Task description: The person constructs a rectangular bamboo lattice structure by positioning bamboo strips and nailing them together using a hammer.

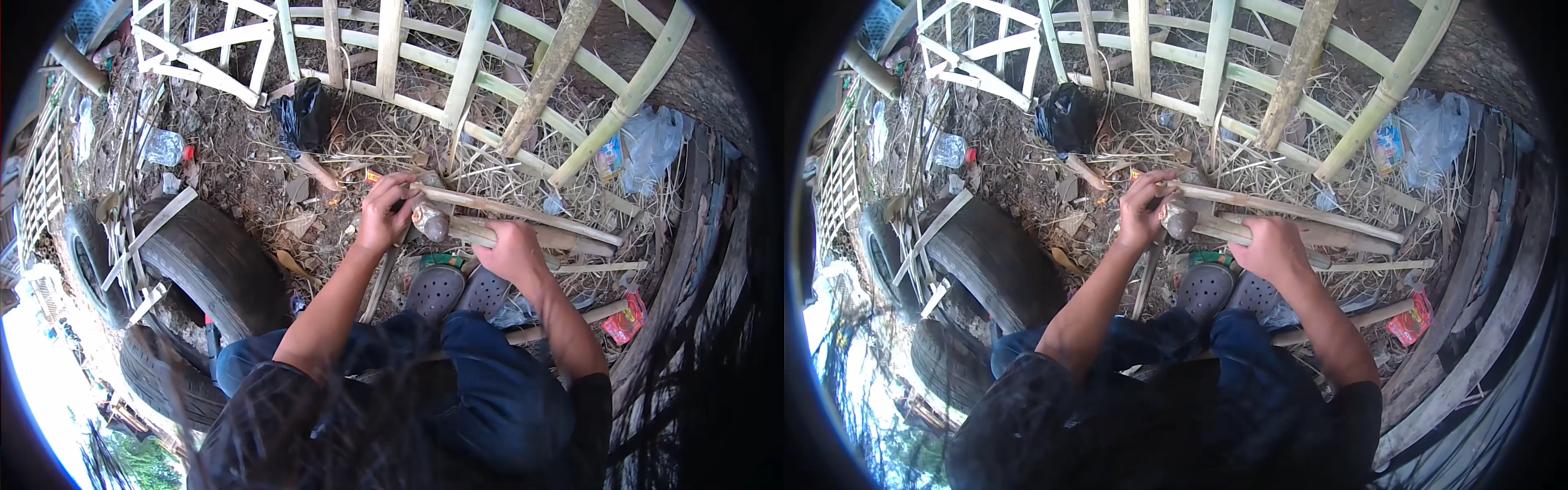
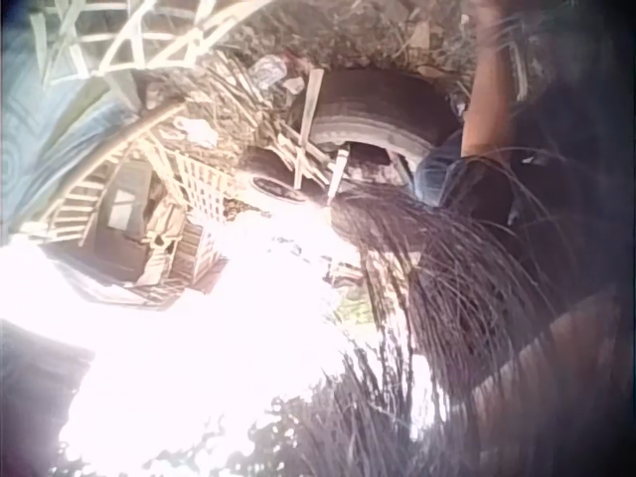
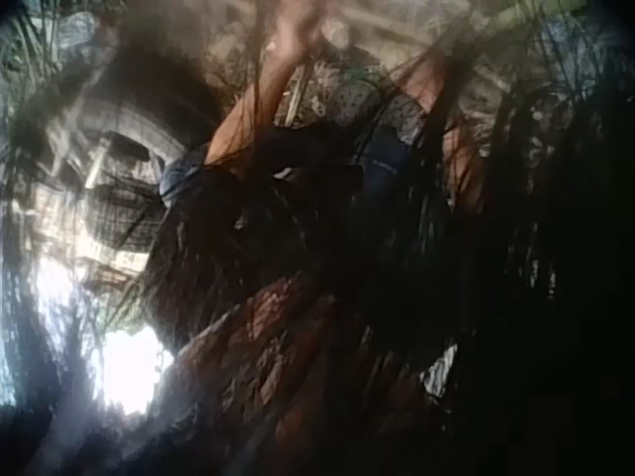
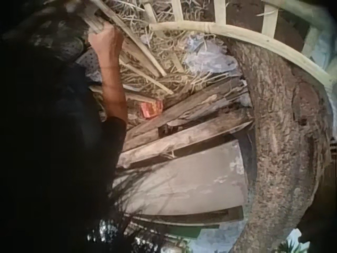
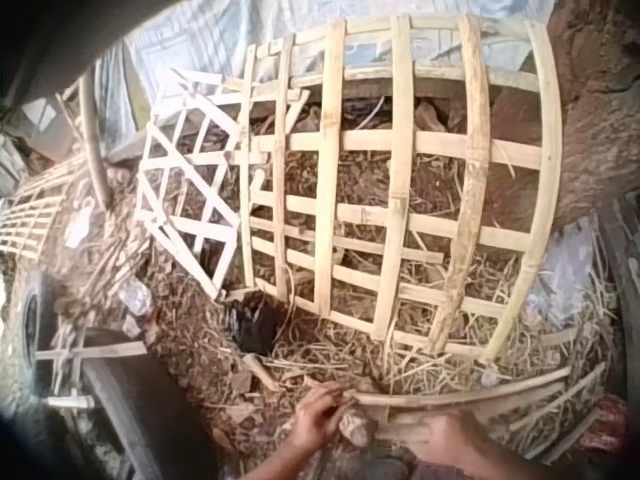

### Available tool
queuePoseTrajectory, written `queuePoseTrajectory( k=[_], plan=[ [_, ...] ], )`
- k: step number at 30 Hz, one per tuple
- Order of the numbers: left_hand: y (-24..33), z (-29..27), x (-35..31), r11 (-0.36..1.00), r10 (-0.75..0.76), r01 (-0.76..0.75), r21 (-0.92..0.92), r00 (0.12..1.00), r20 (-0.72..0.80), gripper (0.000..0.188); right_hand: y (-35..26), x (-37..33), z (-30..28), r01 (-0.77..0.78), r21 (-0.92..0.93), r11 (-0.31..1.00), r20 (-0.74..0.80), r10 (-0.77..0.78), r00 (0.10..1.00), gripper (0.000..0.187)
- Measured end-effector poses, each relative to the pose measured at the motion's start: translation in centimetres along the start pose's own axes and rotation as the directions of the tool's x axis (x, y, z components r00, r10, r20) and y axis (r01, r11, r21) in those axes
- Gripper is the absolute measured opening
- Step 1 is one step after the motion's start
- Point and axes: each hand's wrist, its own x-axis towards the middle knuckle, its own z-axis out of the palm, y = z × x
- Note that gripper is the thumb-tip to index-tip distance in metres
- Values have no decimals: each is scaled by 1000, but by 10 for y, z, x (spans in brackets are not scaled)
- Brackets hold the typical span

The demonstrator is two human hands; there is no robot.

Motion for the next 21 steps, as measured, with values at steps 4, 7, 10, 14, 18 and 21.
queuePoseTrajectory(
  k=[4,7,10,14,18,21],
  plan=[
    [-6,-3,-1,998,49,-48,31,999,-14,12,-8,6,-3,-74,-31,997,9,74,997,23],
    [-8,0,-2,999,-14,14,-29,1000,3,12,-4,7,-7,-41,-25,999,-49,40,998,22],
    [-10,-1,-3,999,-17,18,-26,1000,5,11,-11,12,-13,-60,-37,998,-19,59,998,24],
    [-9,-1,-4,995,-62,63,-74,998,15,12,-17,12,-12,-55,-1,999,39,54,998,25],
    [-9,-1,-5,993,-89,91,-79,996,23,12,-27,16,-15,-69,-13,998,78,70,995,20],
    [-12,-1,-5,993,-89,91,-71,996,29,17,-26,16,-15,-75,-2,997,46,75,996,20]
  ],
)
